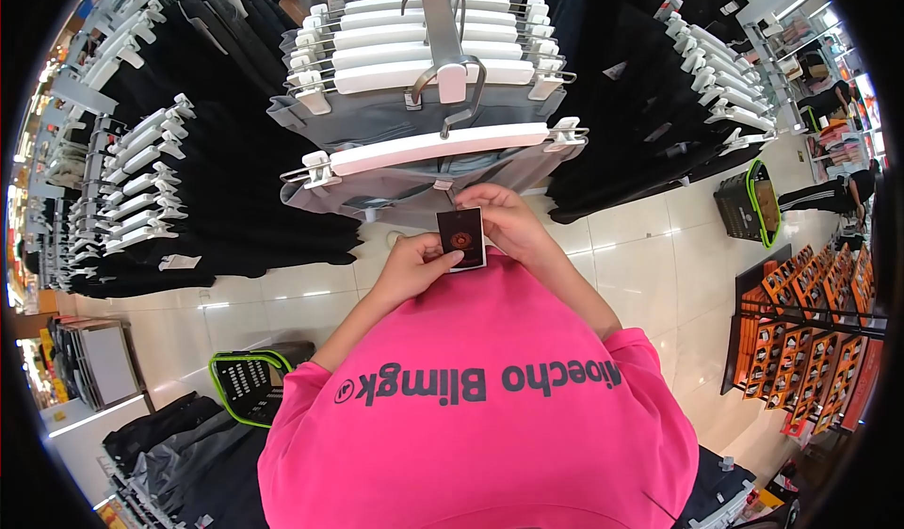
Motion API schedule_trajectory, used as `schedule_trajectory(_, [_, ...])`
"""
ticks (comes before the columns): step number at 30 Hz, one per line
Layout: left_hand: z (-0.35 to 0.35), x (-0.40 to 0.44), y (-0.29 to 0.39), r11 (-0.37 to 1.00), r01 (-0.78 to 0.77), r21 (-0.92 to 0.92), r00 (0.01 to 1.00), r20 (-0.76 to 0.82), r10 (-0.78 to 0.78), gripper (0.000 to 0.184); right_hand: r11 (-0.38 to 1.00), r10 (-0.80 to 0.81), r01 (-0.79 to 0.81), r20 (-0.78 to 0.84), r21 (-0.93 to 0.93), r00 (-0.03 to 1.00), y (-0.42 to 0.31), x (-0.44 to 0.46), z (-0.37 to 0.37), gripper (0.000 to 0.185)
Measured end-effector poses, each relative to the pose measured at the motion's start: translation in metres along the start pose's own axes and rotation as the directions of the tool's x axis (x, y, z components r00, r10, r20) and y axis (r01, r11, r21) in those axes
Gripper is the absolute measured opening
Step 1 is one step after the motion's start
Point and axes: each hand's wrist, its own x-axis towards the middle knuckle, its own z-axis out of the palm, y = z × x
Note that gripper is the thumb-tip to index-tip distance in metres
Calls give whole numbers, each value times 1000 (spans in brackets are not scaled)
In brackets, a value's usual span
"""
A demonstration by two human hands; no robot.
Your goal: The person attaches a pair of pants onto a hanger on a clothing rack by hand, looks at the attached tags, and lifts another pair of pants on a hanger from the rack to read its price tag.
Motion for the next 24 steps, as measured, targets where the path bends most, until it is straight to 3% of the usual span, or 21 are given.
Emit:
schedule_trajectory(1, [2, 0, -1, 1000, -16, 5, 1000, -16, 16, 15, 999, 28, -26, -57, 33, 998, 0, 0, 2, 17])
schedule_trajectory(3, [0, 0, -6, 999, -34, 11, 999, -36, 34, 15, 991, 86, -83, -21, 103, 996, -3, -3, 4, 19])
schedule_trajectory(5, [-6, 2, -10, 940, 7, 340, 999, -51, 11, 18, 974, 145, -148, 26, 171, 989, -2, -5, 4, 21])
schedule_trajectory(8, [-5, -3, 3, 887, 46, 459, 996, -93, -4, 21, 990, 120, -125, 79, 62, 990, 6, -8, 0, 23])
schedule_trajectory(10, [-8, -2, 2, 851, 9, 525, 998, -64, 29, 20, 958, 30, -16, 45, -286, 999, 15, -10, -2, 23])
schedule_trajectory(12, [-10, -4, -4, 807, -24, 590, 997, -44, 62, 19, 944, 25, -22, 6, -329, 1000, 22, -10, -6, 23])
schedule_trajectory(14, [-11, -7, -8, 775, -145, 615, 959, -106, 263, 18, 926, 19, -27, -24, -376, 1000, 27, -11, -10, 23])
schedule_trajectory(15, [-13, -7, -7, 774, -143, 617, 955, -117, 271, 18, 936, 23, -42, -58, -350, 998, 29, -13, -11, 23])
schedule_trajectory(17, [-19, -7, 4, 736, -209, 644, 813, -304, 497, 24, 952, -2, -25, -89, -305, 996, 34, -13, -18, 22])
schedule_trajectory(18, [-23, -9, 11, 736, -205, 646, 808, -312, 499, 24, 951, 2, -27, -81, -307, 997, 39, -11, -22, 22])
schedule_trajectory(20, [-32, -13, 25, 750, -90, 655, 720, -478, 503, 27, 947, -110, 66, -122, -316, 986, 48, -9, -30, 24])
schedule_trajectory(24, [-53, -20, 39, 666, 90, 740, 782, -467, 413, 28, 879, -278, 129, -274, -459, 921, 61, -10, -37, 30])
